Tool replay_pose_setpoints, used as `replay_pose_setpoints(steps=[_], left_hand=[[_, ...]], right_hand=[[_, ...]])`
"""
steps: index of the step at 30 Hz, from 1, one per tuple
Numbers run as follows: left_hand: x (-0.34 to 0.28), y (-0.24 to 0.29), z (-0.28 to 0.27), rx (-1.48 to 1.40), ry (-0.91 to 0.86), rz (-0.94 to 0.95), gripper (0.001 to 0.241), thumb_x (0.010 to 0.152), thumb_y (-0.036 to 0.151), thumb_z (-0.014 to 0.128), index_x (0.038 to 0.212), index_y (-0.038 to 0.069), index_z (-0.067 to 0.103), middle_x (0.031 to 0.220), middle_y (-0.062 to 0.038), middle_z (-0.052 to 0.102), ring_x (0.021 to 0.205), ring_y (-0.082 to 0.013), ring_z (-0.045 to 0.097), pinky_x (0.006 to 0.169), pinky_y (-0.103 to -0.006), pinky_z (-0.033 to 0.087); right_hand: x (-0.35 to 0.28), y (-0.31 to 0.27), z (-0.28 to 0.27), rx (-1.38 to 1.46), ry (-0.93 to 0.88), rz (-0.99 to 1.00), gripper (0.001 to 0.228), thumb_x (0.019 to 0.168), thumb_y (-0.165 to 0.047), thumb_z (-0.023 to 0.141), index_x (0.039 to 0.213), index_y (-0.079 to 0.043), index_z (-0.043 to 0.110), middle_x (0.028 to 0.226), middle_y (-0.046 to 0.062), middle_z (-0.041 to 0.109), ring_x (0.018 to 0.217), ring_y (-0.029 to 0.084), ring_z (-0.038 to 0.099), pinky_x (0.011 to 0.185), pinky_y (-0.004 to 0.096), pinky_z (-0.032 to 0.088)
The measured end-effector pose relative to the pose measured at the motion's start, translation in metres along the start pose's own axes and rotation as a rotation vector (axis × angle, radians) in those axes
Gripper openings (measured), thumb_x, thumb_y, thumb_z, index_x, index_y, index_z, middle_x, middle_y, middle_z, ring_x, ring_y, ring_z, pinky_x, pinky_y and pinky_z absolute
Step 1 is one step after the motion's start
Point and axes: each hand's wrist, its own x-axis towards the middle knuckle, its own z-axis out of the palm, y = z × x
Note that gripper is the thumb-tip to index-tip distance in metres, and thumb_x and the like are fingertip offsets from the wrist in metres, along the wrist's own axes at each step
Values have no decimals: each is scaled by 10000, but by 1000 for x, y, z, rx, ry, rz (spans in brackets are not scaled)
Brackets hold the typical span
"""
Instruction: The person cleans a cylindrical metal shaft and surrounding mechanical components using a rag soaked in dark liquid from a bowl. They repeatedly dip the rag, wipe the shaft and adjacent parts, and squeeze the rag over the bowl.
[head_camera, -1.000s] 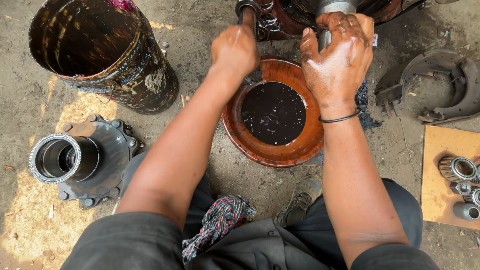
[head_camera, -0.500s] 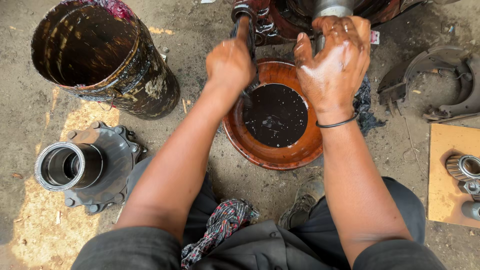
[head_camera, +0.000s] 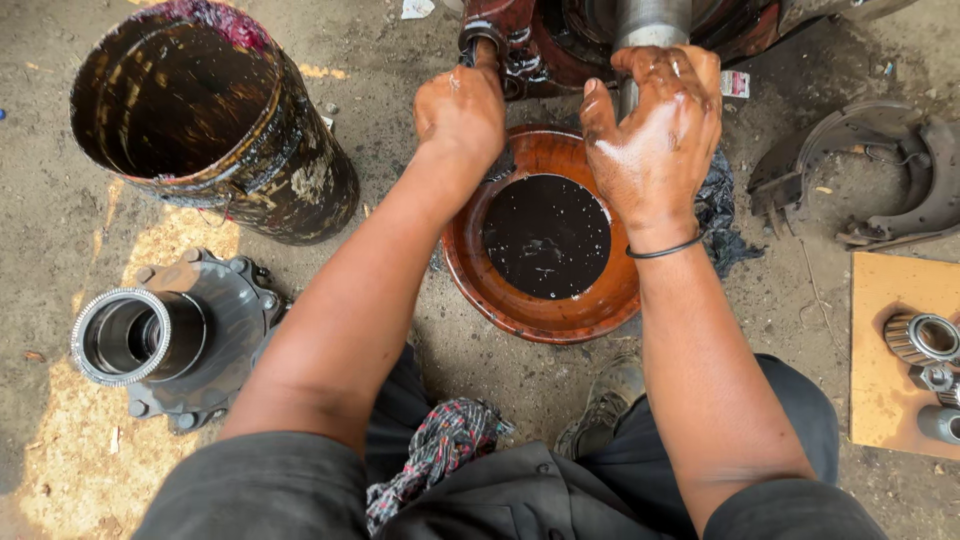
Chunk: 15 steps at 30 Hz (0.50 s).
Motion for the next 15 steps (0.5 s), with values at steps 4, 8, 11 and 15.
replay_pose_setpoints(steps=[4,8,11,15], left_hand=[[-7,-8,10,104,-221,-17,715,1022,91,476,1657,76,147,975,-214,741,800,-281,765,622,-415,618],[13,-10,6,99,75,94,231,1005,148,536,1225,107,594,979,-164,768,848,-278,760,651,-439,622],[9,-9,3,121,0,81,215,986,213,561,1174,132,628,992,-154,761,877,-285,748,644,-449,624],[-5,-6,-2,142,-179,4,676,1022,114,496,1641,92,224,1005,-217,731,842,-303,754,608,-440,613]], right_hand=[[0,4,3,23,14,21,181,911,-139,786,1038,-17,746,1103,153,715,1133,336,606,987,451,507],[-1,4,2,20,14,17,185,914,-148,778,1039,-16,743,1091,152,715,1120,334,607,987,456,505],[-1,3,0,75,19,23,182,926,-154,768,1038,-12,742,1094,151,717,1126,334,608,992,455,506],[0,7,4,11,24,5,193,907,-162,768,1055,-40,744,1073,141,716,1114,319,613,969,449,506]])
